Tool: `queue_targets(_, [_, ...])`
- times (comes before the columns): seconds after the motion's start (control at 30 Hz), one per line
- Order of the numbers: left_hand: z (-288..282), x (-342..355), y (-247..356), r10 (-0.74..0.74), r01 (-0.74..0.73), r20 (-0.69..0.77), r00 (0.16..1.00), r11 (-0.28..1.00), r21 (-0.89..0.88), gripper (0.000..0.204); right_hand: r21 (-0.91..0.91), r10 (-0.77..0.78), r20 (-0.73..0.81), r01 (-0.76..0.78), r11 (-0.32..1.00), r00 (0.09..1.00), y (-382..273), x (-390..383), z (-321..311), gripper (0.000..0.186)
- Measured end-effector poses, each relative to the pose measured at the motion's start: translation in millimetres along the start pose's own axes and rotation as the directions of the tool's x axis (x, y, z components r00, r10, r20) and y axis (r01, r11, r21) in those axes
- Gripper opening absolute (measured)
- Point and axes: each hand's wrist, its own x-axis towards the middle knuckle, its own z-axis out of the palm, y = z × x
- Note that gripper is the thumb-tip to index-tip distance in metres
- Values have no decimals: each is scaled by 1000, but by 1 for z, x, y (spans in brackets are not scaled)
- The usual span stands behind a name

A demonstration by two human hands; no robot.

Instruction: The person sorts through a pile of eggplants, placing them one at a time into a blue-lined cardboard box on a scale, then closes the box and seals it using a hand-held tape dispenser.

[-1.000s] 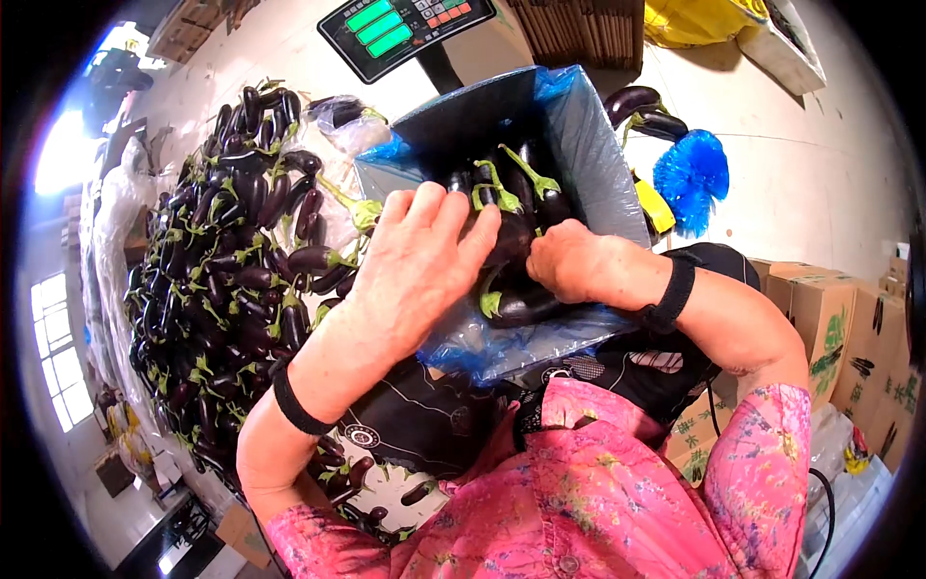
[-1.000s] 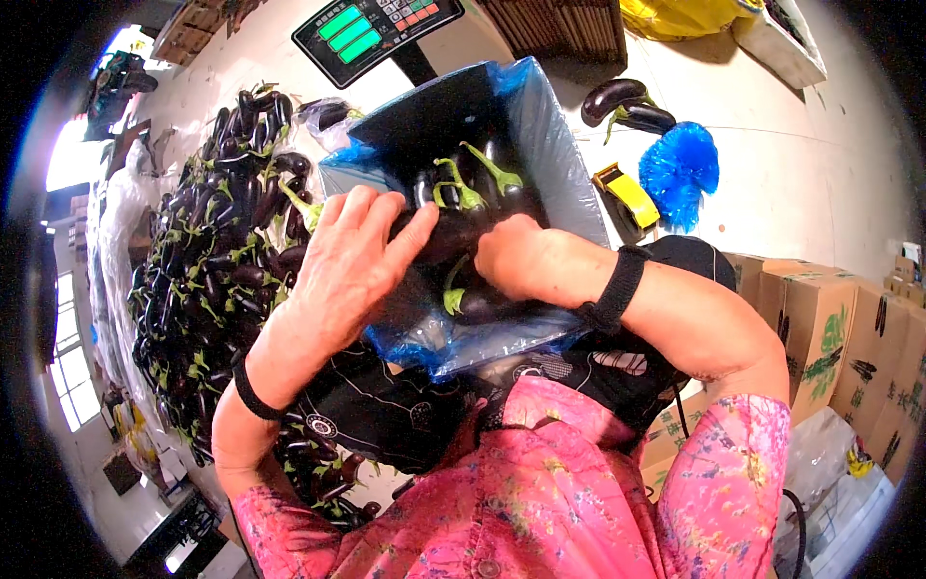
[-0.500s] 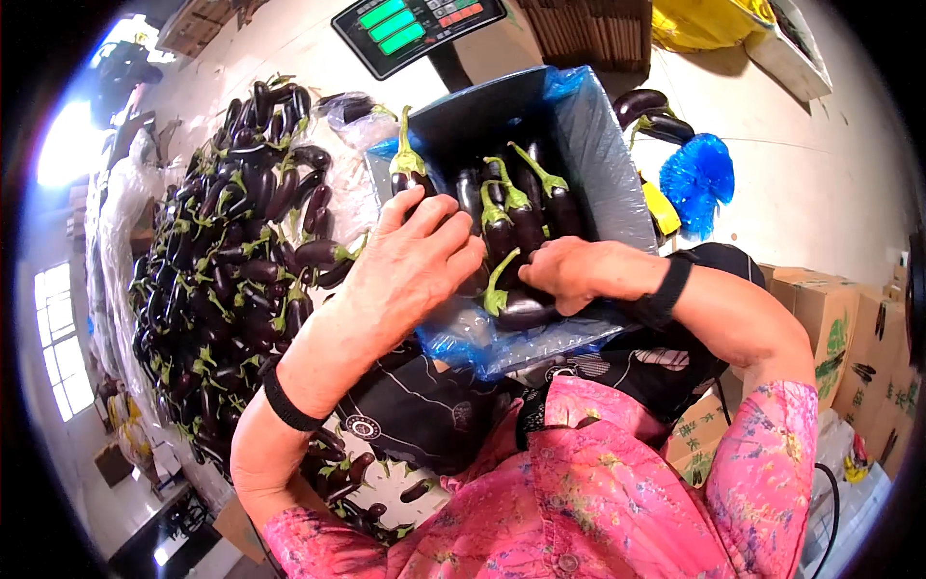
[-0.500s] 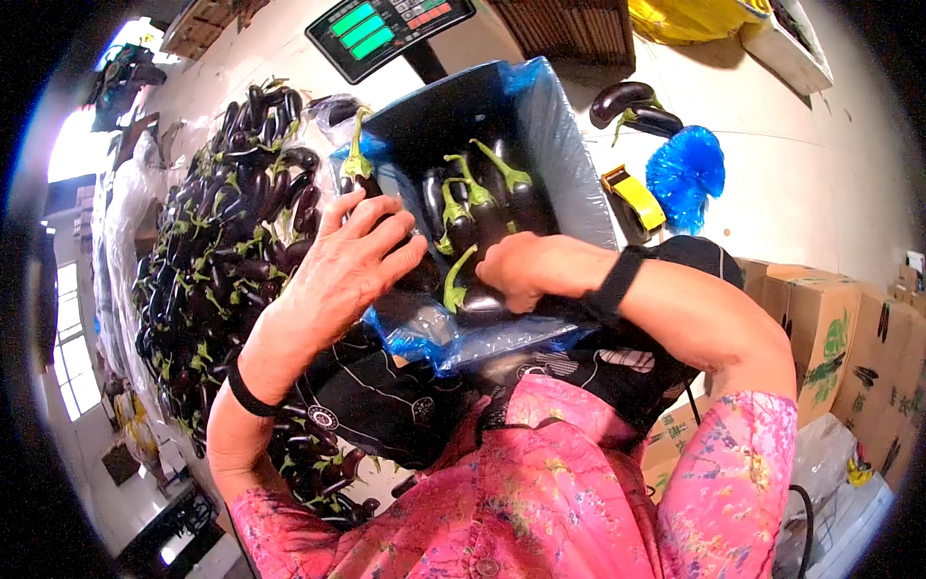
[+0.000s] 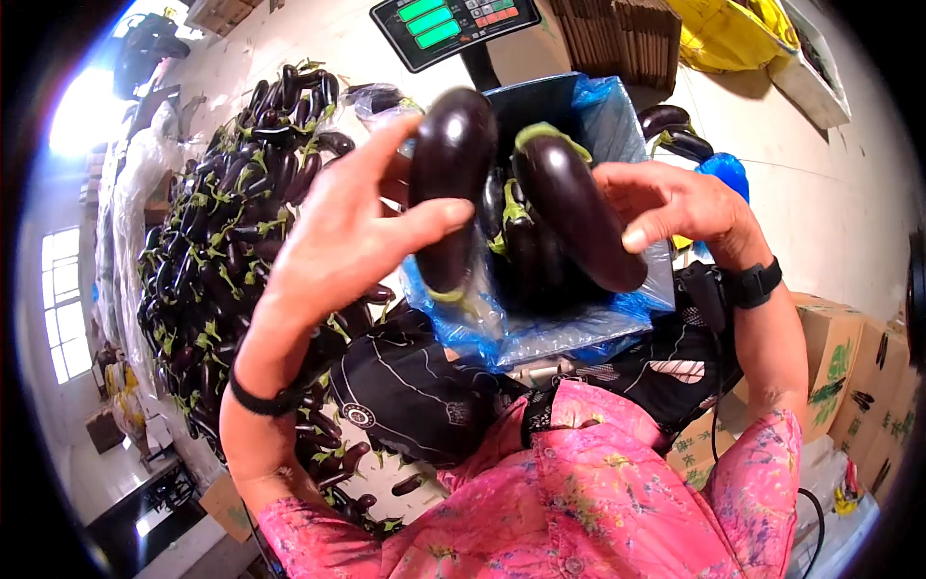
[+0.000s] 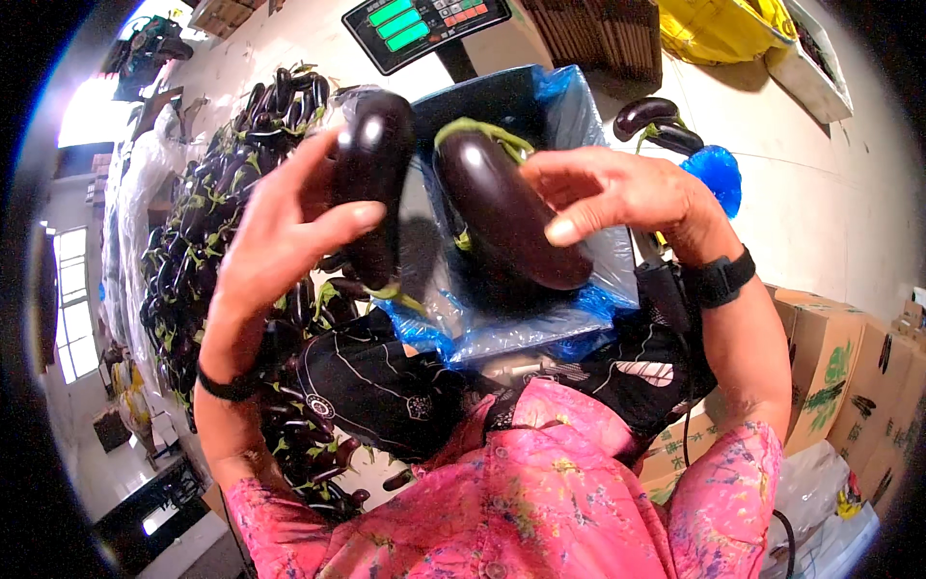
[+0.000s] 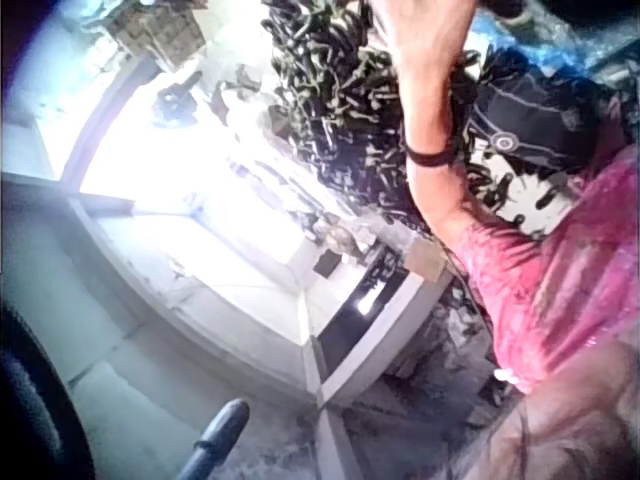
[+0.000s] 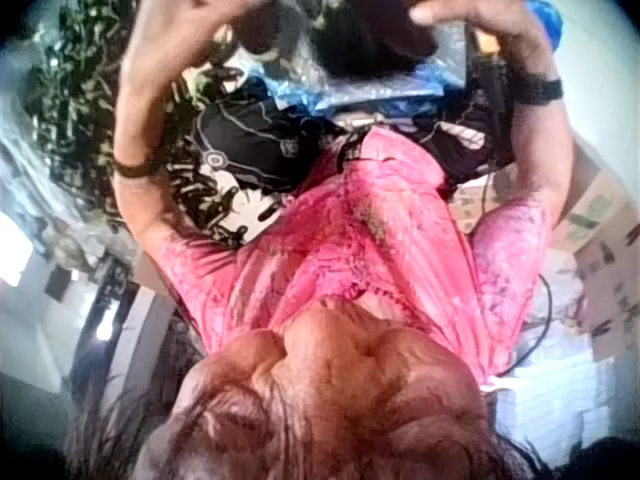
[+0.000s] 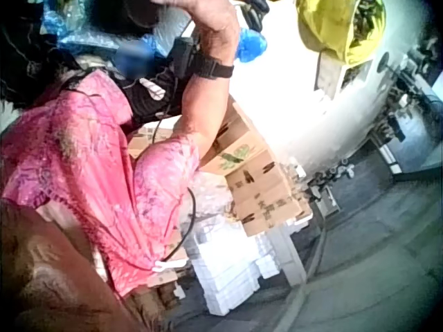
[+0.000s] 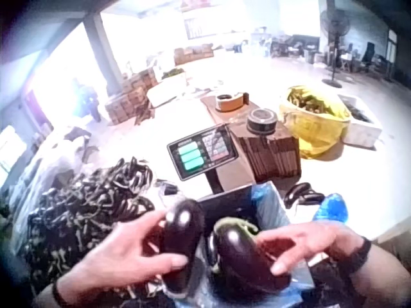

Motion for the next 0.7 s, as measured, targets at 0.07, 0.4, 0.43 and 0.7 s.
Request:
queue_targets(0.07, [20, 13, -4, 9, -21, 40, 999, 957, 291, 73, 14, -97, -61, 98, 995, 993, -3, -2, -1, 61])
queue_targets(0.4, [89, 79, -103, 19, 36, -65, 998, 670, 741, 75, 30, -122, -213, 131, 991, 969, 9, 3, 1, 64])
queue_targets(0.43, [96, 78, -107, 28, 34, -60, 998, 565, 824, 72, -14, -82, -260, 81, 997, 962, 9, 4, 4, 60])
queue_targets(0.7, [115, 79, -109, 28, -30, 17, 999, 554, 832, 62, -67, 19, -443, -55, 996, 896, 15, 6, 4, 72])
